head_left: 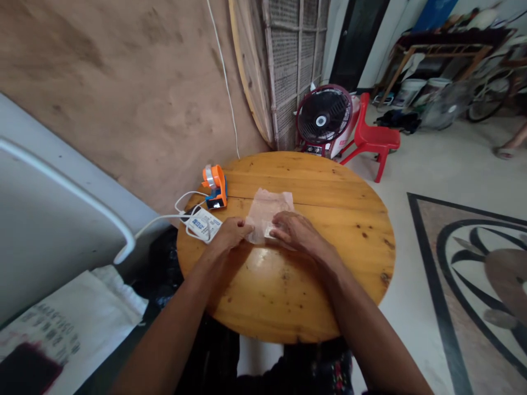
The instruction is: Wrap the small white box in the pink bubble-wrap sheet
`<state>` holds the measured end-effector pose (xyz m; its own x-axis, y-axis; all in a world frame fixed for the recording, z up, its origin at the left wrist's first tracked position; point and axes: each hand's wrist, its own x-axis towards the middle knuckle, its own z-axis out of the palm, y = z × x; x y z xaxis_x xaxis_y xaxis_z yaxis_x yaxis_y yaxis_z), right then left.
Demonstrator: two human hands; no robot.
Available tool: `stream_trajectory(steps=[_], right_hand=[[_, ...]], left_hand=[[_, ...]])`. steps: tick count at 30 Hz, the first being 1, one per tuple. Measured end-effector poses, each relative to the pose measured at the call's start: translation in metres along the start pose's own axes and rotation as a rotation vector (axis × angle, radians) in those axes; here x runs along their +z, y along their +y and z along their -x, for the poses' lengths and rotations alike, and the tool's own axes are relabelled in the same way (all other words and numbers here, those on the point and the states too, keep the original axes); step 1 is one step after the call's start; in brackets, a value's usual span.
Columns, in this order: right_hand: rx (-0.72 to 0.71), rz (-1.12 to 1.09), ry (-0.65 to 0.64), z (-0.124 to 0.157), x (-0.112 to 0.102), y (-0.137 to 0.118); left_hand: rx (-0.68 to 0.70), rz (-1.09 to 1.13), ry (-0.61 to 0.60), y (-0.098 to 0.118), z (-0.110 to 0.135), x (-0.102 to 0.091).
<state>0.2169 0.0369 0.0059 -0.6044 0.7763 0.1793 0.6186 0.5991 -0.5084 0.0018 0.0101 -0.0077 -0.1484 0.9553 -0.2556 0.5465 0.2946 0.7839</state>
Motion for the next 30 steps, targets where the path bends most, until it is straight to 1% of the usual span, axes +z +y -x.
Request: stream_trajectory(steps=[4, 7, 11, 14, 16, 19, 22, 25, 28, 30], right_hand=[[-0.064, -0.037, 0.041, 0.000, 0.005, 0.003], [-0.116, -0.016, 0.026, 0.000, 0.009, 0.005], [-0.103, -0.007, 0.020, 0.002, 0.014, 0.006], [-0.084, -0.034, 0.046, 0.002, 0.014, 0.005], [-0.105, -0.054, 0.065, 0.002, 0.012, 0.004], [-0.141, -0.046, 0.064, 0.000, 0.009, 0.004], [-0.121, -0.003, 0.046, -0.001, 0.008, 0.004], [-0.110, -0.016, 0.061, 0.000, 0.009, 0.005], [-0.075, -0.084, 0.073, 0.002, 0.013, 0.007], [-0.031, -0.122, 0.078, 0.002, 0.016, 0.010]], left_hand=[[0.003, 0.043, 0.026, 0.006, 0.002, 0.008], [0.004, 0.085, 0.055, 0.009, 0.002, 0.015], [0.024, 0.147, 0.095, 0.012, 0.003, 0.019], [0.042, 0.261, 0.061, 0.013, 0.006, 0.020], [0.039, 0.343, 0.025, 0.013, 0.007, 0.021], [0.032, 0.403, -0.002, 0.015, 0.008, 0.023], [0.055, 0.423, -0.015, 0.020, 0.012, 0.023], [0.074, 0.410, -0.003, 0.023, 0.014, 0.022], [0.051, 0.412, 0.006, 0.021, 0.013, 0.020], [0.014, 0.432, -0.017, 0.018, 0.011, 0.020]])
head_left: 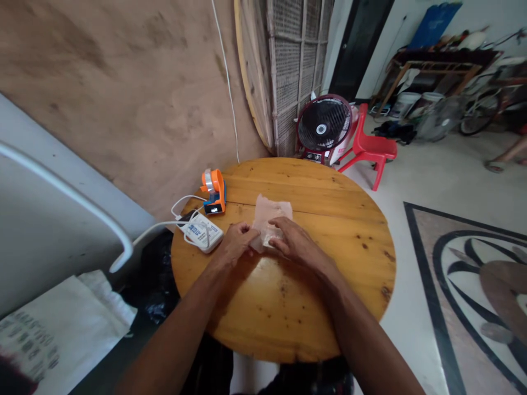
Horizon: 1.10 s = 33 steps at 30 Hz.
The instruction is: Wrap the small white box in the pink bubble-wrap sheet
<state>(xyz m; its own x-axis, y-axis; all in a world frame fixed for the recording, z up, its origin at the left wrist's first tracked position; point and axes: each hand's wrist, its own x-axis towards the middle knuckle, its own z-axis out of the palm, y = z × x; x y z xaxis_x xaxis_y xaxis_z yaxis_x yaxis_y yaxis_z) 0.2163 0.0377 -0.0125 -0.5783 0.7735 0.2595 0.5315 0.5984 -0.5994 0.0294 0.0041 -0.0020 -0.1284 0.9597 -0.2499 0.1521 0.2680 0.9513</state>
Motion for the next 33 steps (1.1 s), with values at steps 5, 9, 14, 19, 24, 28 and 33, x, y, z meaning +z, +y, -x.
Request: stream_trajectory(steps=[5, 9, 14, 19, 24, 28, 33], right_hand=[[0.055, -0.041, 0.005, -0.002, 0.000, 0.002], [0.076, -0.047, 0.001, -0.003, -0.002, -0.001], [0.059, -0.018, 0.029, -0.003, -0.003, -0.004], [0.011, 0.039, 0.012, -0.004, -0.004, -0.003], [0.011, 0.033, -0.032, -0.005, -0.003, -0.001], [0.006, 0.021, -0.051, -0.005, -0.004, -0.002], [-0.002, 0.038, -0.042, -0.008, -0.004, 0.001]], left_hand=[[-0.041, -0.031, -0.120, -0.002, -0.001, -0.004], [-0.012, -0.076, -0.116, 0.005, 0.000, -0.001], [0.049, -0.186, -0.029, 0.004, -0.004, 0.008], [0.218, -0.462, 0.102, 0.004, -0.006, 0.013], [0.222, -0.462, 0.124, 0.007, -0.003, 0.015], [0.230, -0.435, 0.120, 0.008, -0.004, 0.018], [0.243, -0.471, 0.112, 0.015, 0.000, 0.023]])
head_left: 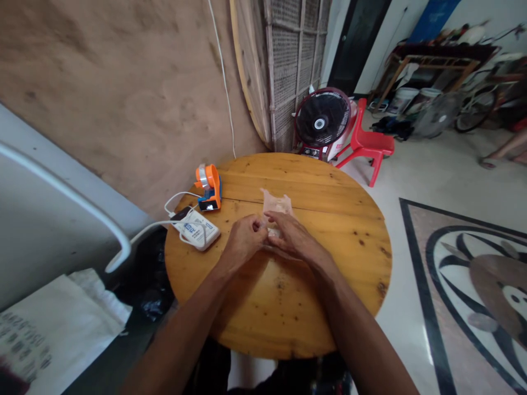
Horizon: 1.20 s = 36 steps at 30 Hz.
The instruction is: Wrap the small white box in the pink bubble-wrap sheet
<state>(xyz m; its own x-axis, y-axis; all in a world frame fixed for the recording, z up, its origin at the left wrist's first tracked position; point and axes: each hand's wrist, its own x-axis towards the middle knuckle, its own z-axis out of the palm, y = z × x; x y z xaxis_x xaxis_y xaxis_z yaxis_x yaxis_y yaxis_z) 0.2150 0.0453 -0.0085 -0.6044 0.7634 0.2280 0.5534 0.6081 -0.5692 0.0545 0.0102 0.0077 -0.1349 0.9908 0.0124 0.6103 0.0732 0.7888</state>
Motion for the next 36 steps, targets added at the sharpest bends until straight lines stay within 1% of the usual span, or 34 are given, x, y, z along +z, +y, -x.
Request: stream_trajectory(steps=[3, 8, 10, 12, 15, 17, 20, 23, 26, 28, 34, 36], right_hand=[[0.001, 0.009, 0.013, -0.001, 0.001, 0.003], [0.043, -0.001, 0.040, 0.002, 0.000, 0.004], [0.066, -0.001, 0.042, 0.004, -0.003, 0.004], [0.087, -0.002, 0.021, 0.005, -0.007, 0.005], [0.121, 0.005, -0.030, 0.007, -0.016, 0.006], [0.154, 0.006, -0.064, 0.008, -0.022, 0.007], [0.189, -0.032, -0.108, 0.009, -0.030, 0.009], [0.193, -0.106, -0.132, 0.010, -0.035, 0.013], [0.204, -0.149, -0.151, 0.011, -0.037, 0.018], [0.213, -0.161, -0.145, 0.012, -0.037, 0.019], [0.185, -0.159, -0.145, 0.012, -0.040, 0.015], [0.181, -0.156, -0.144, 0.011, -0.042, 0.012]], left_hand=[[0.016, 0.026, -0.083, 0.006, 0.001, -0.006], [0.021, 0.142, -0.351, 0.006, 0.001, -0.022], [0.047, 0.145, -0.400, 0.006, 0.001, -0.025], [0.090, 0.065, -0.371, 0.008, 0.003, -0.026], [0.169, -0.100, -0.289, 0.012, 0.004, -0.023], [0.189, -0.174, -0.254, 0.014, 0.005, -0.019], [0.199, -0.255, -0.239, 0.014, 0.004, -0.015], [0.263, -0.315, -0.235, 0.010, 0.004, -0.013], [0.380, -0.309, -0.235, 0.001, 0.003, -0.012], [0.452, -0.253, -0.213, -0.007, 0.003, -0.010], [0.580, -0.105, -0.028, -0.028, 0.001, 0.000], [0.620, -0.070, -0.015, -0.031, 0.000, 0.002]])
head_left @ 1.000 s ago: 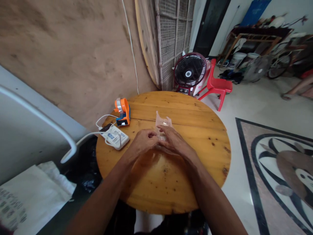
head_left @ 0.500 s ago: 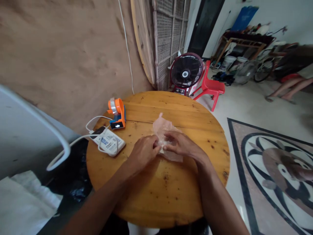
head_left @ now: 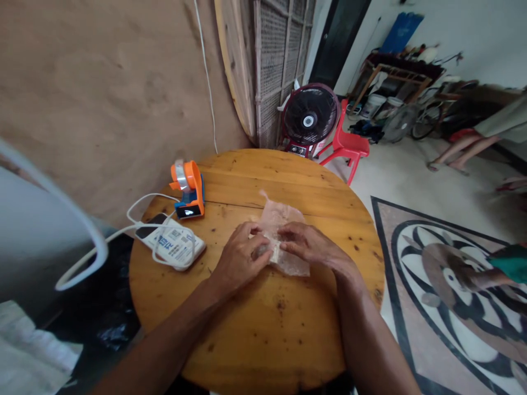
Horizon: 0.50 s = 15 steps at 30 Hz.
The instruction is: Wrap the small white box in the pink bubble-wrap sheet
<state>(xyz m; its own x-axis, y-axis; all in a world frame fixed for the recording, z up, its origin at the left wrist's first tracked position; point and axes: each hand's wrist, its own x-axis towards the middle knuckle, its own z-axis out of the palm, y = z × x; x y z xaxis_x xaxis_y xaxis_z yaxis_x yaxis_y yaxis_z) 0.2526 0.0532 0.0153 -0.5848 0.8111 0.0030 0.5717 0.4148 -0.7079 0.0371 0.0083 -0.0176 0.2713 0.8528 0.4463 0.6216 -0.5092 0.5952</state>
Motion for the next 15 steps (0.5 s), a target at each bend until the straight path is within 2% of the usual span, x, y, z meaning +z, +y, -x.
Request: stream_trajectory(steps=[3, 10, 15], right_hand=[[-0.014, 0.018, 0.034, -0.002, 0.002, -0.001], [-0.079, 0.163, 0.297, -0.017, 0.023, 0.020], [-0.059, 0.170, 0.373, -0.021, 0.028, 0.027]], left_hand=[[0.030, 0.048, -0.017, -0.002, 0.000, 0.002], [0.023, 0.112, -0.015, -0.005, 0.000, 0.006], [0.007, 0.154, -0.037, -0.005, -0.001, 0.006]])
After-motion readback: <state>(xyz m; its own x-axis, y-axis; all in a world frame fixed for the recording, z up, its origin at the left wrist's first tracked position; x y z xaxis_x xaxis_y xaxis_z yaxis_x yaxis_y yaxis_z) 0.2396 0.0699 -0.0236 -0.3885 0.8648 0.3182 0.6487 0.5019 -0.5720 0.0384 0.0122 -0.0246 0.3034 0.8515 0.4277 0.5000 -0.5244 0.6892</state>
